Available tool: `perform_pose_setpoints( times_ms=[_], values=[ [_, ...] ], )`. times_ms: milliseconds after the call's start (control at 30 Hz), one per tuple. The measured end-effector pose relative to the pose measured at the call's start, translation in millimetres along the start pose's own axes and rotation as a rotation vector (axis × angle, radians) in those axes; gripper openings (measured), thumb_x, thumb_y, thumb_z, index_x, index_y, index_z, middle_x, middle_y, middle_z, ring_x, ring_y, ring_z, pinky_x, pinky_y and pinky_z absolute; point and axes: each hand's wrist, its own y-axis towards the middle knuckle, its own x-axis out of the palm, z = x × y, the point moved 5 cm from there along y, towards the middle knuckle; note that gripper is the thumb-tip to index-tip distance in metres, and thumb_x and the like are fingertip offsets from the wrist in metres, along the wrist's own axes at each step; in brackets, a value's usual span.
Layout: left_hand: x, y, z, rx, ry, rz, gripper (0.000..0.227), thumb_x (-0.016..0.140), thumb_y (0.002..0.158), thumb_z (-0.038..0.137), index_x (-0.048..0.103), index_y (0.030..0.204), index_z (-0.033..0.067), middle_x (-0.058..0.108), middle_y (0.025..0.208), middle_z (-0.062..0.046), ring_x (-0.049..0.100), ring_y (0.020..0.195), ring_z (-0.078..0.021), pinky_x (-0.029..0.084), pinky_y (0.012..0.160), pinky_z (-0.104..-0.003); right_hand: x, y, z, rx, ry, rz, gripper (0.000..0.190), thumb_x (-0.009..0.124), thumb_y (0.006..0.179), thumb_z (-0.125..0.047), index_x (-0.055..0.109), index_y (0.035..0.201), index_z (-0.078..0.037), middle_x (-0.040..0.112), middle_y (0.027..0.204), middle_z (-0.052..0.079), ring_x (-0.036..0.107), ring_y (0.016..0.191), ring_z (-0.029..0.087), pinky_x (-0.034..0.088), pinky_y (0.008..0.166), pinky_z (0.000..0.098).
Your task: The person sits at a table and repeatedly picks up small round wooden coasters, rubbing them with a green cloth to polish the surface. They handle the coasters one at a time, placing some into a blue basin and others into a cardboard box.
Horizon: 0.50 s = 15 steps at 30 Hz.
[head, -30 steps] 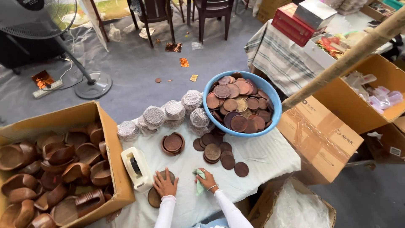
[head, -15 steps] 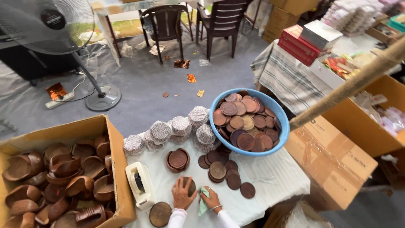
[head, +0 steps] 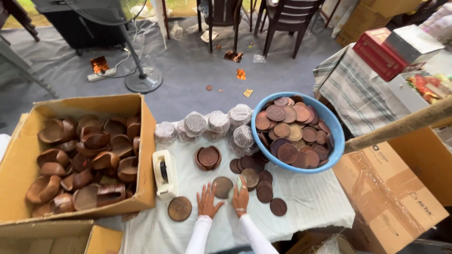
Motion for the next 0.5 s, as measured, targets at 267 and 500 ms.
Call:
perform_pose_setpoints(
  times_ms=[267, 500],
  values=[
    [19.6, -44.3, -12.0, 0.078, 0.012, 0.345, 0.097, 0.073, 0.085, 0.044, 0.02, 0.159, 0.0089, 0.02, 0.169, -0.008, 0.017, 0.156, -0.0253, 0.014, 0.123, -0.056, 76.5, -30.8, 2.5, -0.451, -0.538, -0.586, 0.069, 0.052, 0.101, -0.047, 0.036, 0.158, -0.012, 0.031, 0.163, 0.025, 0.024, 0.152, 0.042, 0.014, 0.119, 0.0623],
    [8.1, -50.2, -13.3, 0.023, -0.023, 0.343, 0.095, 0.069, 0.087, 0.045, 0.02, 0.159, 0.0074, 0.025, 0.166, -0.008, 0.021, 0.155, -0.0219, 0.017, 0.124, -0.048, 54.1, -29.6, -29.1, -0.341, -0.509, -0.738, 0.073, 0.053, 0.098, -0.049, 0.033, 0.16, -0.016, 0.025, 0.164, 0.019, 0.018, 0.155, 0.036, 0.011, 0.123, 0.0578]
  ],
)
